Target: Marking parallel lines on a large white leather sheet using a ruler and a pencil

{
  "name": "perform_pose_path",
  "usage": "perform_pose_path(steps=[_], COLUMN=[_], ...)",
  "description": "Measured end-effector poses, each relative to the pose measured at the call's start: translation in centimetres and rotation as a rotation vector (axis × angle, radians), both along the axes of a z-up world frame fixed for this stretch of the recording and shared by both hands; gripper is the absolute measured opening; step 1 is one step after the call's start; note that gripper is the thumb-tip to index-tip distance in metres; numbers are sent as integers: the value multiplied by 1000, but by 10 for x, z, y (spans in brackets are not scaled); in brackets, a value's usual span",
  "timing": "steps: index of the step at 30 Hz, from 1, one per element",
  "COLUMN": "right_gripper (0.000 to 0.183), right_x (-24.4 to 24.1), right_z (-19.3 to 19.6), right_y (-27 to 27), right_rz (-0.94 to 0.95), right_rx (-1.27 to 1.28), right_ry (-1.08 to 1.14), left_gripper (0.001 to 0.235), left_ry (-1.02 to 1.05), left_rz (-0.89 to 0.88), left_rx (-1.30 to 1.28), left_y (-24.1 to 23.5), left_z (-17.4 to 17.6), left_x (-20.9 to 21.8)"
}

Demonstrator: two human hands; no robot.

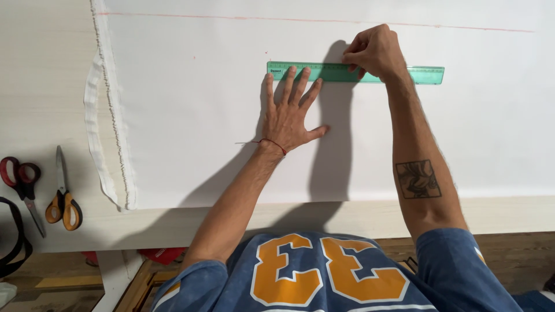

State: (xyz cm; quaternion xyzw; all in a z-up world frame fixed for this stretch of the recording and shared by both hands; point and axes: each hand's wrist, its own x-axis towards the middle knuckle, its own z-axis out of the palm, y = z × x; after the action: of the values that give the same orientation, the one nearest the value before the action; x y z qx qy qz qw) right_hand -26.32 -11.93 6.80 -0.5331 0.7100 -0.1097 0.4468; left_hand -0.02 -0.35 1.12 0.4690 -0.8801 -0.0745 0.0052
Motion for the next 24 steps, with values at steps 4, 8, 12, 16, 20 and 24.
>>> perform_pose_path(steps=[4, 8, 12, 16, 20, 24], right_gripper=[14, 15, 13, 12, 11, 14], right_x=[1, 0, 1, -1, 0, 3], right_z=[-5, -11, -5, -16, -10, -16], right_y=[5, 1, 3, -1, 0, 1], right_rz=[-18, 43, 50, 63, 51, 19], right_rx=[-63, -86, -77, -129, -90, -144], right_ry=[16, 21, 39, 35, 31, 28], left_gripper=[121, 120, 119, 121, 120, 121], left_ry=[-1, -1, -16, -12, -14, -35], left_rz=[-8, -1, -2, -2, 5, 4], left_rx=[-43, -36, -37, -59, -34, -32], left_y=[1, 1, 0, 0, 1, 2], left_z=[-1, -1, 0, -5, -2, 0], left_x=[1, 1, 1, -1, -1, 0])
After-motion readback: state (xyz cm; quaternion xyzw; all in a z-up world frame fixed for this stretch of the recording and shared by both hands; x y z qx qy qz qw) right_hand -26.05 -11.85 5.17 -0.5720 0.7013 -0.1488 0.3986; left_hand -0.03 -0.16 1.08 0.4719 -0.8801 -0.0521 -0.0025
